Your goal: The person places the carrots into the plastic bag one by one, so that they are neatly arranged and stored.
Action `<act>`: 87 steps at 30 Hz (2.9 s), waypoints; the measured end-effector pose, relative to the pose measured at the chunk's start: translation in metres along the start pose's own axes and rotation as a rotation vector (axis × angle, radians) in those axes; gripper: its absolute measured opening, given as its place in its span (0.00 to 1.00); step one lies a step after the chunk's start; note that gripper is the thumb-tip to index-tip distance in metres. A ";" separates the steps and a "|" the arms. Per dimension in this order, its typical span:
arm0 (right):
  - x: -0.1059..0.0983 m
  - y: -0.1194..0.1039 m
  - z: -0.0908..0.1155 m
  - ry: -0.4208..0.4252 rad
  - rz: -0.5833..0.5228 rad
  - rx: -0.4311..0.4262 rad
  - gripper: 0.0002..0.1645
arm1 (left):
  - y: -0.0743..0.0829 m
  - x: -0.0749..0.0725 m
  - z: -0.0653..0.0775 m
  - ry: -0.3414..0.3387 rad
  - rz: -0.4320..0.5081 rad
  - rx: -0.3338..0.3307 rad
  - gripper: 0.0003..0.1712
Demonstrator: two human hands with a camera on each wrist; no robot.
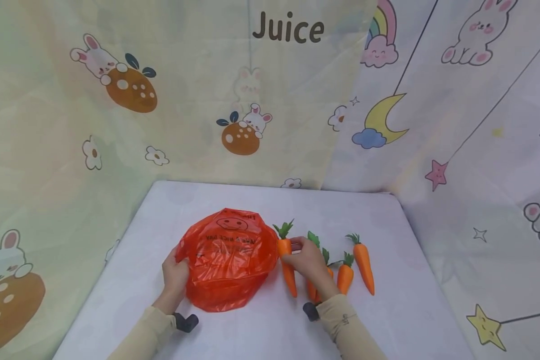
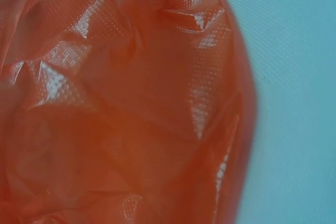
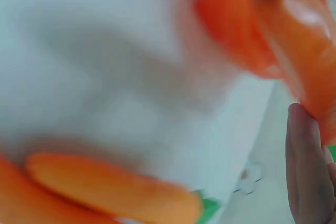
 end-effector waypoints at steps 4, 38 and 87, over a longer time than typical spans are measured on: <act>0.008 -0.025 0.006 -0.050 -0.071 -0.043 0.32 | -0.001 -0.001 -0.002 0.000 0.005 -0.006 0.33; 0.134 -0.062 -0.033 -0.254 -0.684 0.143 0.44 | -0.002 0.006 0.000 -0.021 0.059 -0.033 0.31; 0.171 -0.061 -0.039 -0.350 -0.251 0.033 0.31 | -0.006 0.009 0.006 -0.056 0.055 -0.002 0.30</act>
Point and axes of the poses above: each hand's wrist, its own z-axis away from the middle knuckle, its own x-axis out of the palm, y = z × x, the point moved 3 cm from there along -z, towards the middle knuckle
